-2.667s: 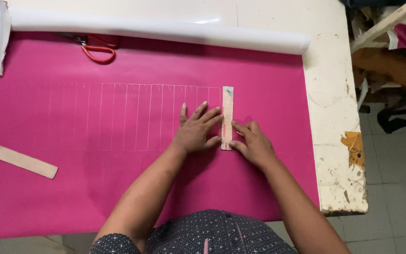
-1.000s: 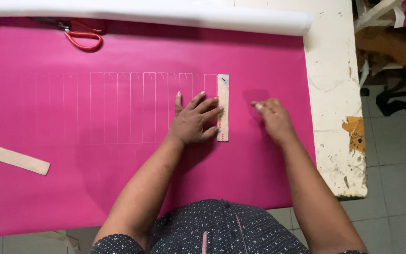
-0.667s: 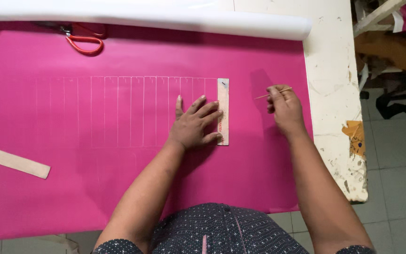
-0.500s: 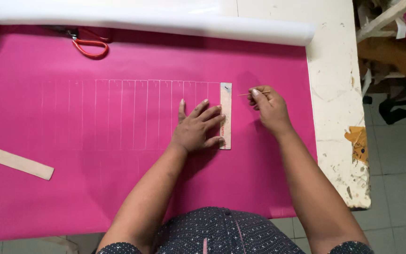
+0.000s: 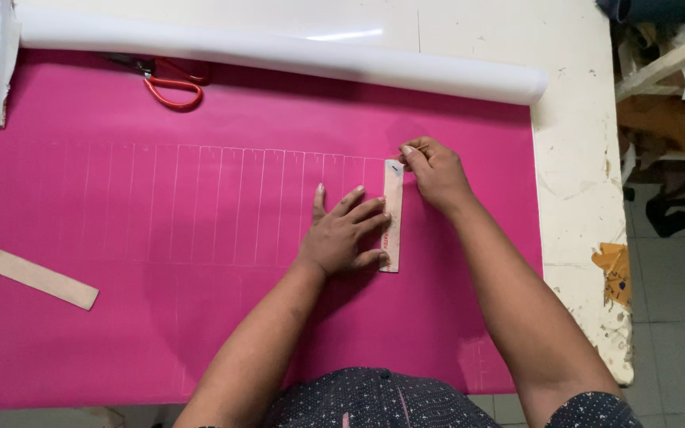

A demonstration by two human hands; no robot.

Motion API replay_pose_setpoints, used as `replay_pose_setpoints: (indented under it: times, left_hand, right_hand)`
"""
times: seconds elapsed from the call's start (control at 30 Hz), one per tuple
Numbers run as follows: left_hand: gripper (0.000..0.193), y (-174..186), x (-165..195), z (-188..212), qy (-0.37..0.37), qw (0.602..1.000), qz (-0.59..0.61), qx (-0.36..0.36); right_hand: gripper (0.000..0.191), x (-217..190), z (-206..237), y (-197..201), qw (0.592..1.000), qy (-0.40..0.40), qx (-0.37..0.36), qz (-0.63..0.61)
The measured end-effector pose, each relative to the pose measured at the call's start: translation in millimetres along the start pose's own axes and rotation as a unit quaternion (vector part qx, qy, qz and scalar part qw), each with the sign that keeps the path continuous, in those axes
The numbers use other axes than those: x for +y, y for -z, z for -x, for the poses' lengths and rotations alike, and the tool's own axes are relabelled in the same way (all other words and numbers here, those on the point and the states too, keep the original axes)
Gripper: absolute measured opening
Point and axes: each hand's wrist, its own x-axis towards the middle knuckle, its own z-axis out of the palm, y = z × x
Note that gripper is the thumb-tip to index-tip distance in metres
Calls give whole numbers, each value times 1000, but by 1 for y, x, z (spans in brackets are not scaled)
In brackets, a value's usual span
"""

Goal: The person uses a ruler and a pencil to draw a series of parallel vertical lines on a large sheet of pink fabric laid on a table. The person repeatedly repositions the ruler and draws lines across the fabric surface.

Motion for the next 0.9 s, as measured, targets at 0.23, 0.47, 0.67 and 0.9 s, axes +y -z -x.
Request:
replay_pose_setpoints:
  times: [0.23, 0.47, 0.67, 0.9]
  left_hand:
    - [77, 3, 1, -2, 2, 1000, -12, -8]
    - [77, 4, 2, -2, 8, 999, -19, -26]
    - [77, 1, 2, 0, 6, 1000, -15, -10]
    - [78, -4, 1, -1, 4, 1000, -20, -9]
  right_hand:
    - [31, -2, -5, -3, 997, -19, 0, 80]
    - [31, 4, -2, 9, 956, 25, 27, 292]
    - [32, 13, 3, 10, 953, 54, 37, 297]
    - [30, 26, 51, 5, 940, 102, -1, 324]
